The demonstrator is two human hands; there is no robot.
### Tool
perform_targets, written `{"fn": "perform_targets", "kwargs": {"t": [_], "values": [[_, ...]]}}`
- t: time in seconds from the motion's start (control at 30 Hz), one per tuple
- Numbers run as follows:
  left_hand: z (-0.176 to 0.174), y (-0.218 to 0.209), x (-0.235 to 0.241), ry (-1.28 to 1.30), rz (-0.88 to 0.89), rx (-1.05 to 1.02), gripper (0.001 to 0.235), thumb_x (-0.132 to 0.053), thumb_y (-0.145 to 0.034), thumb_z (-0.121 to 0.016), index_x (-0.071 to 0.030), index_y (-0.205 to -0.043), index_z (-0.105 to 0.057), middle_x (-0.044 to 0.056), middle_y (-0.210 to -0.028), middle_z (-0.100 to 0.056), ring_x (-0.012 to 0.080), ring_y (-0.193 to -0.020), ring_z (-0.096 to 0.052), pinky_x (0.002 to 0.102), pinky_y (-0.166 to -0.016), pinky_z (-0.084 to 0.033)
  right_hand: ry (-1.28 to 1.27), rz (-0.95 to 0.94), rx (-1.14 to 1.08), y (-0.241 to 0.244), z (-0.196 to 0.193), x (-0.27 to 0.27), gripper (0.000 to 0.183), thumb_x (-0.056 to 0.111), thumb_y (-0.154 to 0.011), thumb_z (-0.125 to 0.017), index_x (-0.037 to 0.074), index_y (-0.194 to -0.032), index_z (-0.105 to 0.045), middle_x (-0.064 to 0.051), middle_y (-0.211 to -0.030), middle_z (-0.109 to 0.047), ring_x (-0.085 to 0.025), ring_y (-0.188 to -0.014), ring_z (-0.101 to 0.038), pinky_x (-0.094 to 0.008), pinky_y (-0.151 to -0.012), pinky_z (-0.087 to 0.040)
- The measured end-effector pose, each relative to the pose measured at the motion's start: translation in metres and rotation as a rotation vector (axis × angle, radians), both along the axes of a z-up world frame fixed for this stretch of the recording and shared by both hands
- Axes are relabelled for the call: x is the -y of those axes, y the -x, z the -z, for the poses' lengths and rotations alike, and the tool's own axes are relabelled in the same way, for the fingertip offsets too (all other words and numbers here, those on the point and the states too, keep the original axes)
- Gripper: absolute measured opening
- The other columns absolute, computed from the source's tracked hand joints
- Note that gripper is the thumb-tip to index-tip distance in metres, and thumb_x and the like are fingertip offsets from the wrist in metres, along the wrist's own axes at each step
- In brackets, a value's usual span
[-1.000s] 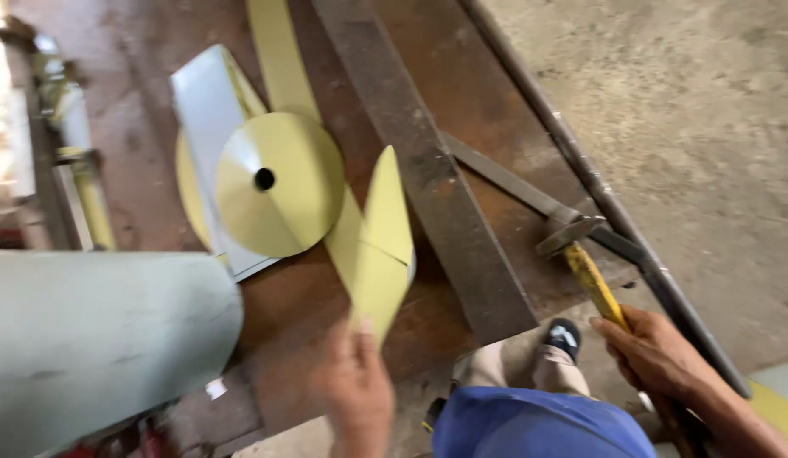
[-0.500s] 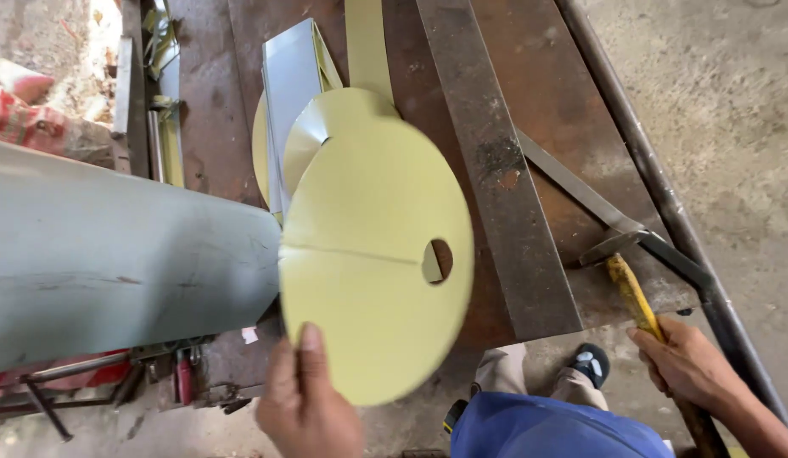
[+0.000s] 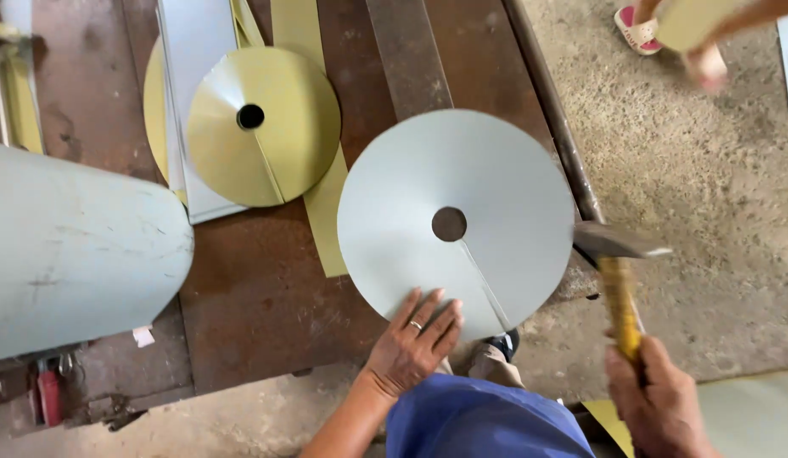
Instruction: Shaping circular metal sheets into cones by overlapping edges and hammering them over a metal bar.
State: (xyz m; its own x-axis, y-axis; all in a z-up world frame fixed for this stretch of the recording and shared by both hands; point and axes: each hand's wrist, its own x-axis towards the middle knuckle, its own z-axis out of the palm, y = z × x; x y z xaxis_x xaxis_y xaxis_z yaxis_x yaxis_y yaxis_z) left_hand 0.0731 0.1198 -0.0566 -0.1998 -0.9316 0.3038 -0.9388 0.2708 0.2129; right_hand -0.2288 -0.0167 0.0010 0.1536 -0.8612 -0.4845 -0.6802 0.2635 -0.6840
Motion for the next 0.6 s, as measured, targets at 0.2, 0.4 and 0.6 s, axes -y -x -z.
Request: {"fn": "perform_targets", "kwargs": {"t": [0.2, 0.4, 0.6], "values": [[0.007, -0.014, 0.001, -0.079, 0.008, 0.026, 0.044, -0.020, -0.097, -0.050, -0.008, -0.136, -0.065, 0.010, -0.147, -0.062, 0.0346, -0.141, -0.051, 0.056, -0.122, -0.033, 0.246, -0.525, -0.006, -0.042, 0.037, -0.003, 0.021, 0.025, -0.095, -0.064, 0.004, -0.096, -0.061, -0.018, -0.069, -0.067, -0.040, -0.066, -0.066, -0.048, -0.057, -0.050], [-0.005, -0.010, 0.004, -0.088, -0.015, 0.077, 0.041, -0.022, -0.098, -0.051, -0.008, -0.132, -0.069, 0.009, -0.145, -0.063, 0.0342, -0.142, -0.051, 0.056, -0.123, -0.033, 0.224, -0.594, -0.165, -0.064, 0.039, 0.002, 0.026, 0.025, -0.097, -0.061, 0.003, -0.089, -0.053, -0.022, -0.064, -0.065, -0.046, -0.062, -0.063, -0.055, -0.055, -0.046], [-0.007, -0.008, 0.002, -0.105, -0.011, 0.034, 0.041, -0.022, -0.097, -0.053, -0.007, -0.132, -0.068, 0.008, -0.145, -0.064, 0.0321, -0.142, -0.051, 0.056, -0.123, -0.033, 0.323, -0.505, -0.095, -0.058, 0.006, 0.002, 0.026, 0.025, -0.096, -0.058, 0.003, -0.085, -0.049, -0.022, -0.056, -0.059, -0.044, -0.051, -0.061, -0.053, -0.047, -0.045]]}}
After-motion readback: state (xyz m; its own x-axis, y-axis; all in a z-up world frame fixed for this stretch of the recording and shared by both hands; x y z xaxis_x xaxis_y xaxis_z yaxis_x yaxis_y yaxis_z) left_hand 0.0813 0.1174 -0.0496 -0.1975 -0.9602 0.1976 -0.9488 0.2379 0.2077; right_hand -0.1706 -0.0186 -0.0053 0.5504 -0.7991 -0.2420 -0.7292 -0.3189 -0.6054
